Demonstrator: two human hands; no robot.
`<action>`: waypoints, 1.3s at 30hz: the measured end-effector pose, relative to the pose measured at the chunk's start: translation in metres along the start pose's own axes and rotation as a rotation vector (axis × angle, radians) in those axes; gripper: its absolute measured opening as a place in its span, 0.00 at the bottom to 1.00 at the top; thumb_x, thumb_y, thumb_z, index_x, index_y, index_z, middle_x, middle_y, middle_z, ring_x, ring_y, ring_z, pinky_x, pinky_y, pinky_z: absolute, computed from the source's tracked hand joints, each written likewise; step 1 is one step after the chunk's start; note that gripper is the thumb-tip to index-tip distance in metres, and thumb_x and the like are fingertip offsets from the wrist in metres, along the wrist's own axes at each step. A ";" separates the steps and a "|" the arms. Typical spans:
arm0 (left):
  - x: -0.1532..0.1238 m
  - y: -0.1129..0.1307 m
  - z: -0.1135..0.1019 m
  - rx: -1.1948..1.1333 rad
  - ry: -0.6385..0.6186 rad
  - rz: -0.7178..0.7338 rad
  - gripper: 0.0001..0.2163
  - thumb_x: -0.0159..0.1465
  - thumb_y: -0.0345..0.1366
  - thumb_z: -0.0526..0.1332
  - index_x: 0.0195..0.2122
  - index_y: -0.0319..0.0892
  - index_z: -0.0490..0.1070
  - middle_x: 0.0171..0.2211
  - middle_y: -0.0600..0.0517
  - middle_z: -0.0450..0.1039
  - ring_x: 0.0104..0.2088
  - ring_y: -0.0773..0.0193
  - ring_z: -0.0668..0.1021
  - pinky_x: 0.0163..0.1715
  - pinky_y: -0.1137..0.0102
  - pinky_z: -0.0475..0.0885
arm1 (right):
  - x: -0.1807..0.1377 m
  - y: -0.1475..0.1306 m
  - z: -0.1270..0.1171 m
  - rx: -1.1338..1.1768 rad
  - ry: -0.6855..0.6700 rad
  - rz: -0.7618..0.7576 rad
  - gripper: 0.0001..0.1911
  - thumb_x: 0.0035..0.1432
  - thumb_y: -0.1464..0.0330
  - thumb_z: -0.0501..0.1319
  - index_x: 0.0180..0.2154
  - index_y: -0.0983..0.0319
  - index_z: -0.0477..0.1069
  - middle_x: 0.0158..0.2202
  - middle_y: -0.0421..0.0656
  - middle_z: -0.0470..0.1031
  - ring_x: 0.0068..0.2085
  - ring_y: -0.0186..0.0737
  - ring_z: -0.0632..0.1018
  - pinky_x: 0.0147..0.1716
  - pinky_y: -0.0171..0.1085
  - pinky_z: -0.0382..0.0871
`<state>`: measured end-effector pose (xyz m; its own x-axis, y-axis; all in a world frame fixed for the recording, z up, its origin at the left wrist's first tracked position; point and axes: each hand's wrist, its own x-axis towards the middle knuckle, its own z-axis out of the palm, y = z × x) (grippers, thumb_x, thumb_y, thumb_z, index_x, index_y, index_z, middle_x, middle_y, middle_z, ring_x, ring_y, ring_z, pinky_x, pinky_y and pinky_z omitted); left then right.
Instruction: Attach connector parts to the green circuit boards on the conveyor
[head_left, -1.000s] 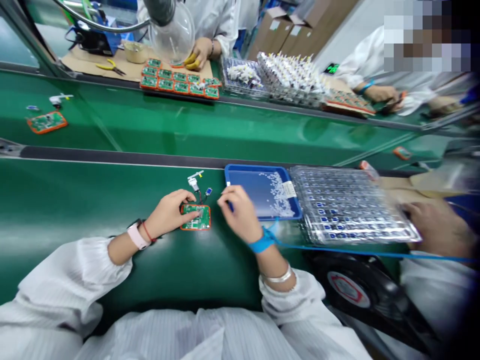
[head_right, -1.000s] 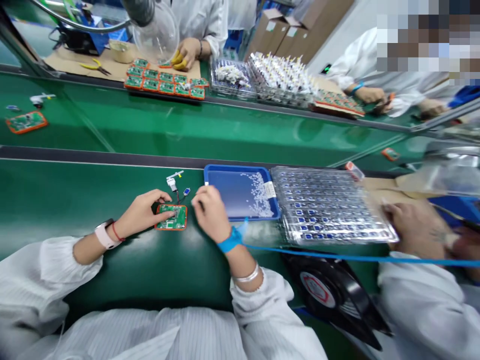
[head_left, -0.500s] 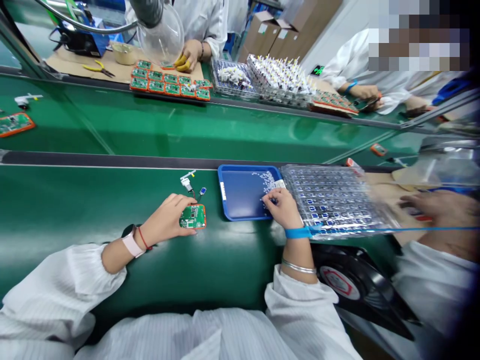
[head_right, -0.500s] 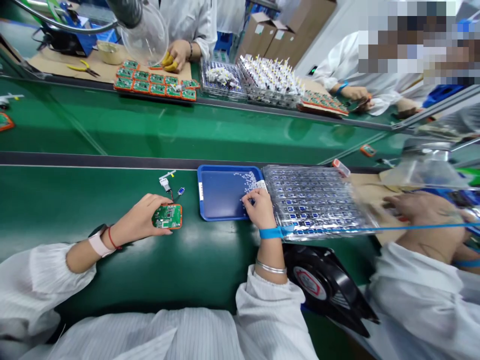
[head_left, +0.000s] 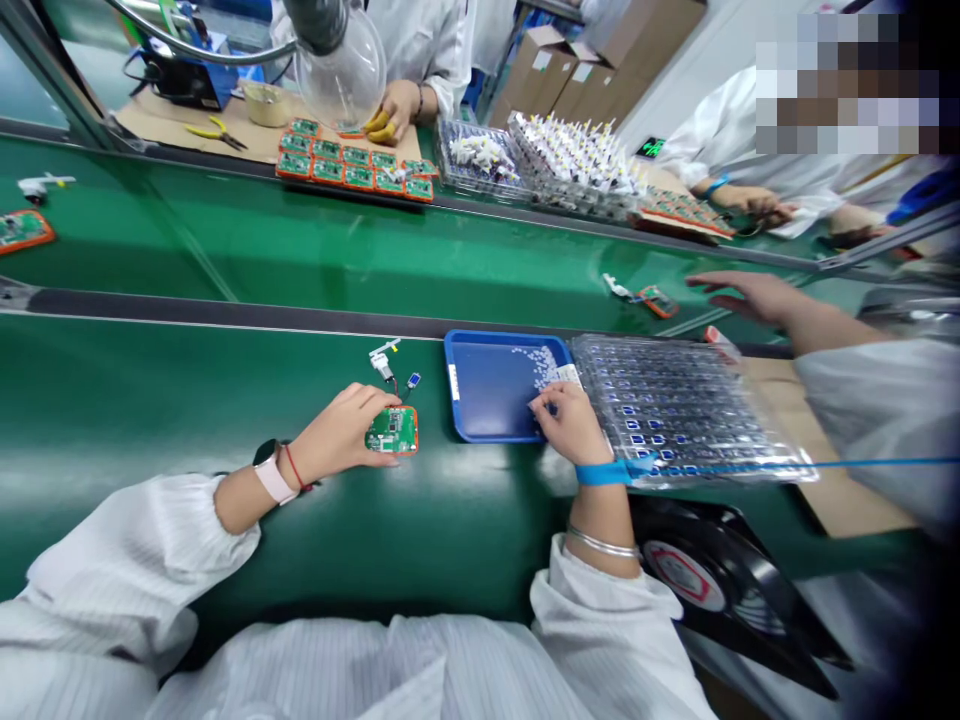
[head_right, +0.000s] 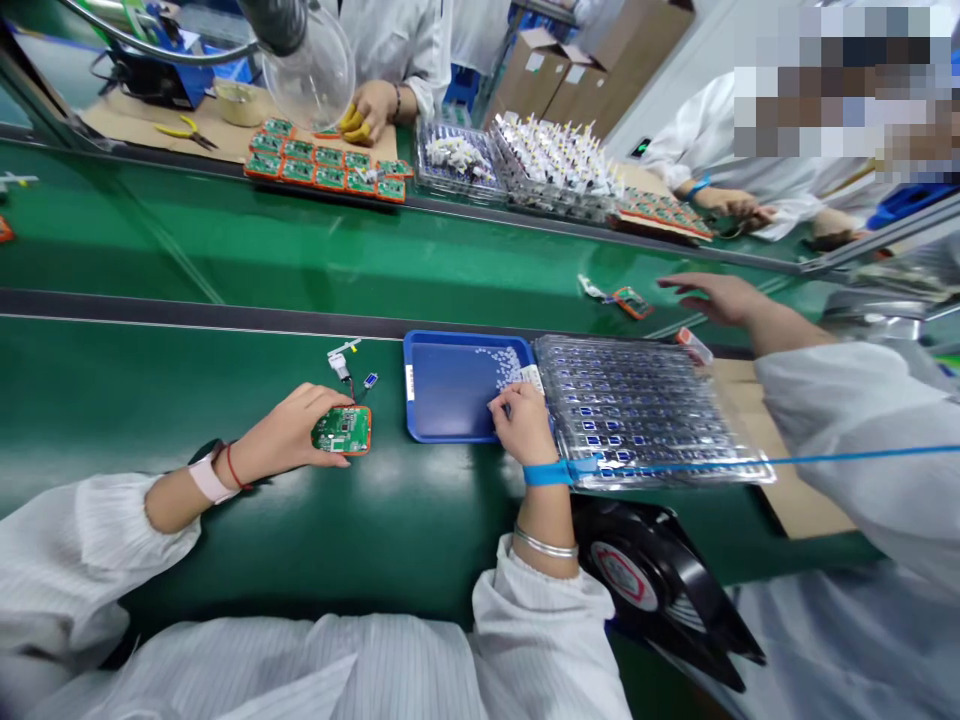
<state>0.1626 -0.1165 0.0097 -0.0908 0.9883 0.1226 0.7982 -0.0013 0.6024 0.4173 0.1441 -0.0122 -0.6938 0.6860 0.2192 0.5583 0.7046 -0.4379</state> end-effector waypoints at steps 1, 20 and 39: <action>0.000 0.000 0.000 -0.012 0.013 -0.005 0.30 0.49 0.52 0.68 0.49 0.43 0.64 0.45 0.47 0.70 0.44 0.54 0.70 0.44 0.62 0.65 | 0.001 -0.008 0.000 0.018 0.008 -0.023 0.07 0.51 0.68 0.56 0.23 0.62 0.68 0.33 0.47 0.68 0.38 0.45 0.70 0.45 0.48 0.64; 0.008 -0.003 0.003 -0.272 0.217 -0.023 0.04 0.59 0.33 0.61 0.29 0.42 0.74 0.33 0.52 0.77 0.36 0.63 0.75 0.41 0.67 0.67 | -0.019 -0.170 0.069 0.527 -0.120 -0.247 0.05 0.59 0.71 0.53 0.30 0.61 0.65 0.42 0.47 0.64 0.47 0.42 0.68 0.48 0.44 0.63; 0.011 0.001 -0.009 -0.048 0.134 -0.219 0.07 0.56 0.38 0.64 0.33 0.41 0.73 0.32 0.51 0.75 0.33 0.62 0.75 0.34 0.69 0.68 | -0.015 -0.168 0.075 0.602 -0.161 -0.195 0.07 0.56 0.73 0.53 0.27 0.62 0.64 0.36 0.45 0.64 0.40 0.39 0.69 0.41 0.40 0.66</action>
<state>0.1571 -0.1072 0.0183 -0.3391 0.9367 0.0868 0.7221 0.2000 0.6622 0.3002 0.0018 -0.0078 -0.8423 0.4871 0.2309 0.0957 0.5566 -0.8252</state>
